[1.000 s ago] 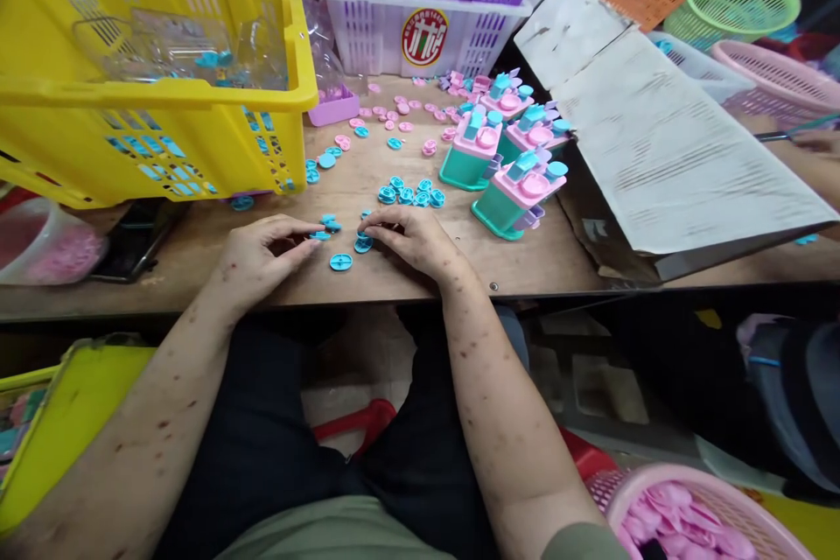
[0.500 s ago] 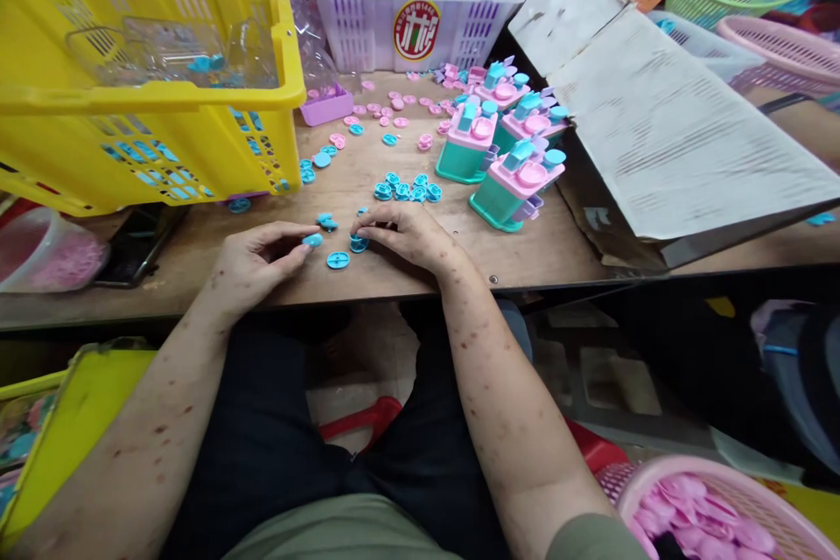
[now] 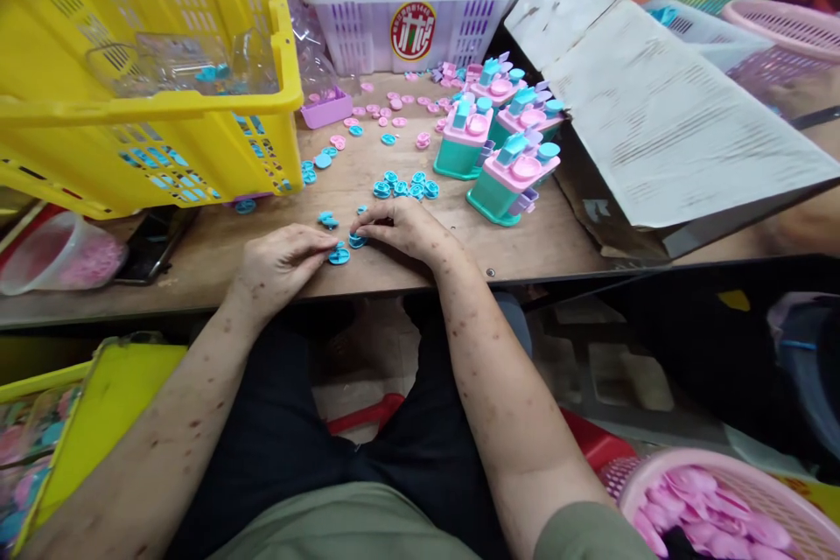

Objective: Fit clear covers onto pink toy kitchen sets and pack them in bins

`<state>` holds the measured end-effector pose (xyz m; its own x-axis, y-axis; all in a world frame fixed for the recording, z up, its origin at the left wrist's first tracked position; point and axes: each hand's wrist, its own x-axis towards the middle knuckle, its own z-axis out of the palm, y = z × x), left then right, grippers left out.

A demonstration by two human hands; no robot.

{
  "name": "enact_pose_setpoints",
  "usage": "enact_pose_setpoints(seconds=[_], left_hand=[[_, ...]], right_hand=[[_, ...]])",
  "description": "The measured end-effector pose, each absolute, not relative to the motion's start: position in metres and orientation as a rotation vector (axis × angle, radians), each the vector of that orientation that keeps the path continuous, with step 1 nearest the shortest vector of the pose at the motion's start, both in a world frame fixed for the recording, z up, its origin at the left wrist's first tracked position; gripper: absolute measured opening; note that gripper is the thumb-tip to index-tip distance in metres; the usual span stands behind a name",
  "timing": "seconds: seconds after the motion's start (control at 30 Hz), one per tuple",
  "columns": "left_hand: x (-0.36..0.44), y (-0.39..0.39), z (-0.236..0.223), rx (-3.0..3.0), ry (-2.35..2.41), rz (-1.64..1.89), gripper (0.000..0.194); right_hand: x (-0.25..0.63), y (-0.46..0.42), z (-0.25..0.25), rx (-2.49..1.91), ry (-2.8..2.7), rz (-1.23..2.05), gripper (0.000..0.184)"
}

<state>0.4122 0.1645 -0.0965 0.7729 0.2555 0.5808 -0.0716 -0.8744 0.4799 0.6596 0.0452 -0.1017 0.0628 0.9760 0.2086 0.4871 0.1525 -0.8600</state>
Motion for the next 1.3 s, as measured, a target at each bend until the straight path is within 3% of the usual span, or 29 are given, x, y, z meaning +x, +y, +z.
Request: enact_pose_setpoints(seconds=[0.37, 0.63, 1.3], left_hand=[[0.413, 0.146, -0.103, 2.779, 0.103, 0.87, 0.017], [0.413, 0.144, -0.105, 2.411, 0.369, 1.011, 0.005], [0.407, 0.148, -0.1, 2.083, 0.572, 0.923, 0.018]], right_hand=[[0.656, 0.047, -0.098, -1.482, -1.551, 0.717, 0.014], [0.653, 0.04, -0.101, -1.469, -1.544, 0.645, 0.017], [0.654, 0.044, -0.1, -1.452, -1.502, 0.688, 0.011]])
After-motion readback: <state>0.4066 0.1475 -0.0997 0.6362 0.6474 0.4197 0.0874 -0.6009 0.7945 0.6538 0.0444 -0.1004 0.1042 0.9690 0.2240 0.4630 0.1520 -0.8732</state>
